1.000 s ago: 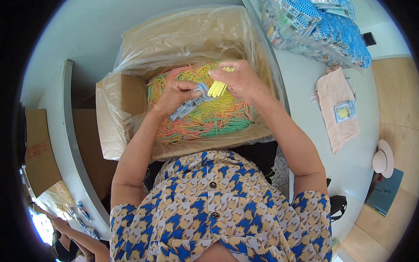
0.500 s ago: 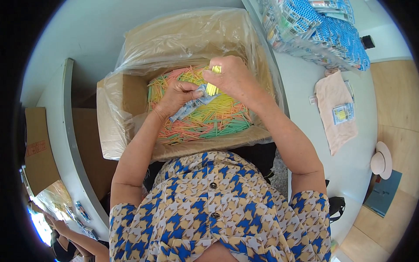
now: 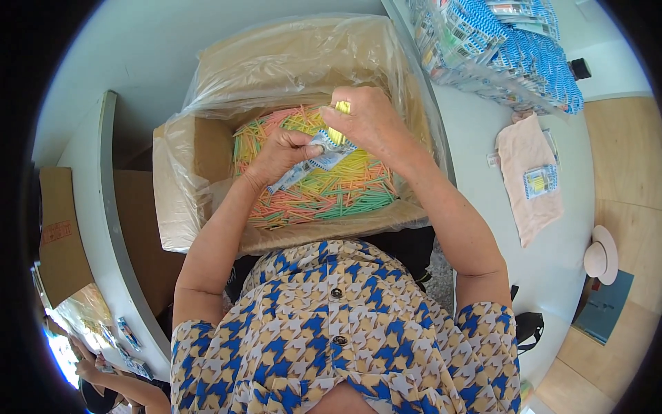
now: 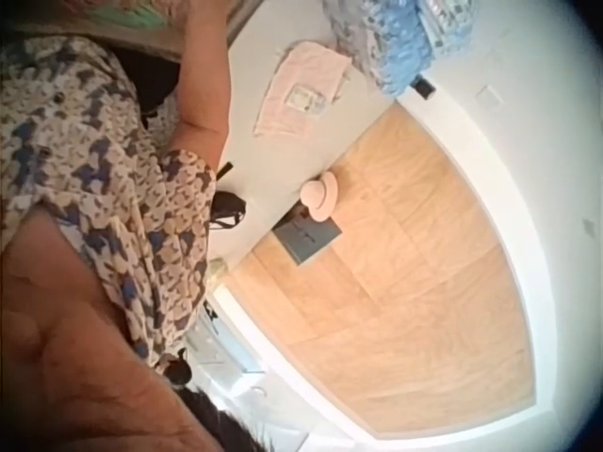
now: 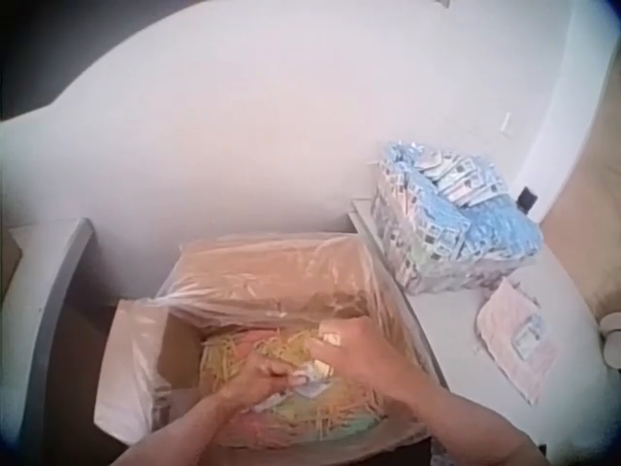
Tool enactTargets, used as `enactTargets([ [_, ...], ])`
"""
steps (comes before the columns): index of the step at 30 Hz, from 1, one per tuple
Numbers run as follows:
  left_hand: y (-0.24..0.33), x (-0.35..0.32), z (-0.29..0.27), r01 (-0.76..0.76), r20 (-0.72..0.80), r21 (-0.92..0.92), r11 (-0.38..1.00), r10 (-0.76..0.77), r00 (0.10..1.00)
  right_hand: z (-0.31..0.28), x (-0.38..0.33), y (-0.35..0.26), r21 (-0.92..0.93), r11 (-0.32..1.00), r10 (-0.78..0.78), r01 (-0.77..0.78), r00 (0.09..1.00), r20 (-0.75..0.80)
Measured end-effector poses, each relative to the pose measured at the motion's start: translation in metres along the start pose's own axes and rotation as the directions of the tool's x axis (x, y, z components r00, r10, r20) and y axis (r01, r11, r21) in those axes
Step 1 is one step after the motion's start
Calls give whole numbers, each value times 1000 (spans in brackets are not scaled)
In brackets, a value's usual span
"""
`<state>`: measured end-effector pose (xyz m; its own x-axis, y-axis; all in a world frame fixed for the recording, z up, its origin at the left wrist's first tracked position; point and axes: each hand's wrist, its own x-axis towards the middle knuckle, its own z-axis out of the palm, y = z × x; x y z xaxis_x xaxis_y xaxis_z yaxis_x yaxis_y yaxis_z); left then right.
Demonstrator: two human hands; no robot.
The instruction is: Sorting and packing small product packets into boxes and onto sorting mats in a factory setting.
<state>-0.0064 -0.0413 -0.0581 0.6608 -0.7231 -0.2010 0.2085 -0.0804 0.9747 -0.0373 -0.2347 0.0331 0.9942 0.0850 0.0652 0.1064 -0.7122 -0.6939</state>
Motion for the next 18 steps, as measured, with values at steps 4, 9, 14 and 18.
enactTargets([
  [4, -7, 2, -1, -5, 14, -198, 980, 8, 1000, 5, -4, -10, 99, 995, -26, 22, 999, 33],
  [9, -9, 3, 3, 13, 10, -279, 960, -10, 1000, -11, -14, -16, 24, 1000, 13, -14, 999, 40],
  [14, -13, 9, 7, -56, 75, -235, 970, 76, 994, 19, -41, 14, -139, 947, -312, 288, 928, -203],
  [18, -4, 4, -7, -94, -8, 390, 916, 105, 994, -24, -71, 24, 112, 986, -88, 123, 957, -275],
])
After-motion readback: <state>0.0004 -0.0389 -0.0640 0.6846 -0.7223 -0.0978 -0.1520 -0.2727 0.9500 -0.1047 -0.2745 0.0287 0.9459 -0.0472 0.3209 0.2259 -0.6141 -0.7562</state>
